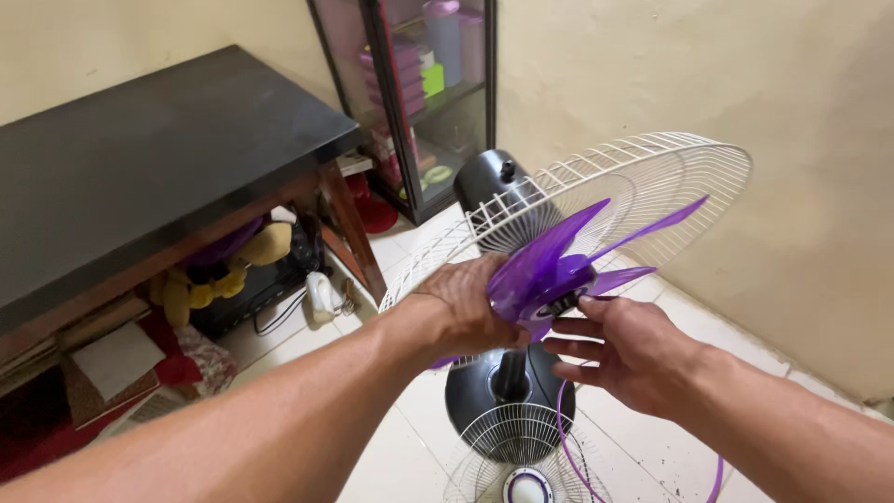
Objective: The person disassembles a standing electric fan by removing the front grille, fan blades, and rear grille. They then reassemble the fan by reinstalling the rear grille, fan blades, and front grille in sequence.
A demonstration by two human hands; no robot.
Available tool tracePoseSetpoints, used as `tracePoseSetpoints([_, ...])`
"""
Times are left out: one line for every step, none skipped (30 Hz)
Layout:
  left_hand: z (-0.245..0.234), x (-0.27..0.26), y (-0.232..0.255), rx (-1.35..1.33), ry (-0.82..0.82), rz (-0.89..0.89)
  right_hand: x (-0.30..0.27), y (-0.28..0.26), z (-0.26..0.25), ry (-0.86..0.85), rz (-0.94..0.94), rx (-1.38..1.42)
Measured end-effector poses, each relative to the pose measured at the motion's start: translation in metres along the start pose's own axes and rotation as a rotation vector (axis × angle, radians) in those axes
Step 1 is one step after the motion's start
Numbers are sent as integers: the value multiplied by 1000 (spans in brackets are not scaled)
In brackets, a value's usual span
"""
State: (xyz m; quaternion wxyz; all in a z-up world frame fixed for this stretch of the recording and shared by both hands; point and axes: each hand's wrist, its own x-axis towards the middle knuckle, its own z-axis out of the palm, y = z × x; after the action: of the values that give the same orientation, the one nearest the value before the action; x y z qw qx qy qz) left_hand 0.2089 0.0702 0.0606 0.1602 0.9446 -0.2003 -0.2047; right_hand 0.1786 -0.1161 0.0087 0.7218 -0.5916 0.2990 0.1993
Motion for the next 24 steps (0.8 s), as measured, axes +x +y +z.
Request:
tracePoseSetpoints([1,5,-1,-22,-1,10,-1,2,-3,17,11,5])
tracePoseSetpoints([2,10,-2,-44,-3,19,-2,4,-5,43,30,5])
tracePoseSetpoints([1,16,-3,-1,28,25,-1,3,-6,66,41,8])
tracePoseSetpoints([-1,21,-2,43,59,32,0,0,-6,89,51,11])
tracePoseSetpoints([-2,25,-2,83,86,37,1,-2,-5,68,36,3])
tracePoseSetpoints([-2,28,-1,113,77,44,1,-3,-4,47,20,-6])
tracePoseSetpoints([2,32,1,139,62,45,3,0,-5,24,14,-17])
tracePoseSetpoints([5,36,3,166,47,47,6,1,-6,15,11,2])
tracePoseSetpoints([7,39,5,142,34,76,9,0,-5,7,6,19])
tracePoseSetpoints([8,43,7,118,21,105,11,-2,-4,0,1,36])
tracePoseSetpoints([11,45,7,90,7,130,12,0,-5,20,16,60])
tracePoseSetpoints([13,47,6,32,31,189,15,1,-4,41,31,83])
tracePoseSetpoints([13,50,4,-26,56,246,17,1,-4,60,45,107])
tracePoseSetpoints([13,53,2,-84,82,303,20,0,-3,51,44,133])
tracePoseSetpoints([15,55,0,-117,70,300,23,2,-3,39,44,160])
tracePoseSetpoints([18,58,-1,-150,58,297,25,4,-4,28,43,187])
tracePoseSetpoints([19,62,-2,-181,47,295,29,5,-4,21,34,198])
tracePoseSetpoints([21,65,-3,-155,45,261,32,6,-5,13,25,208])
tracePoseSetpoints([22,68,-4,-129,45,227,34,7,-5,4,15,219])
tracePoseSetpoints([24,71,-5,-102,45,193,37,9,-5,1,4,231])
tracePoseSetpoints([27,75,-6,-79,55,181,39,12,-6,-1,-7,247])
tracePoseSetpoints([29,79,-6,-57,65,169,41,16,-8,-3,-18,263])
tracePoseSetpoints([32,83,-7,-32,76,160,44,20,-9,22,-78,241])
tracePoseSetpoints([36,87,-7,-37,54,153,45,26,-11,47,-138,220])
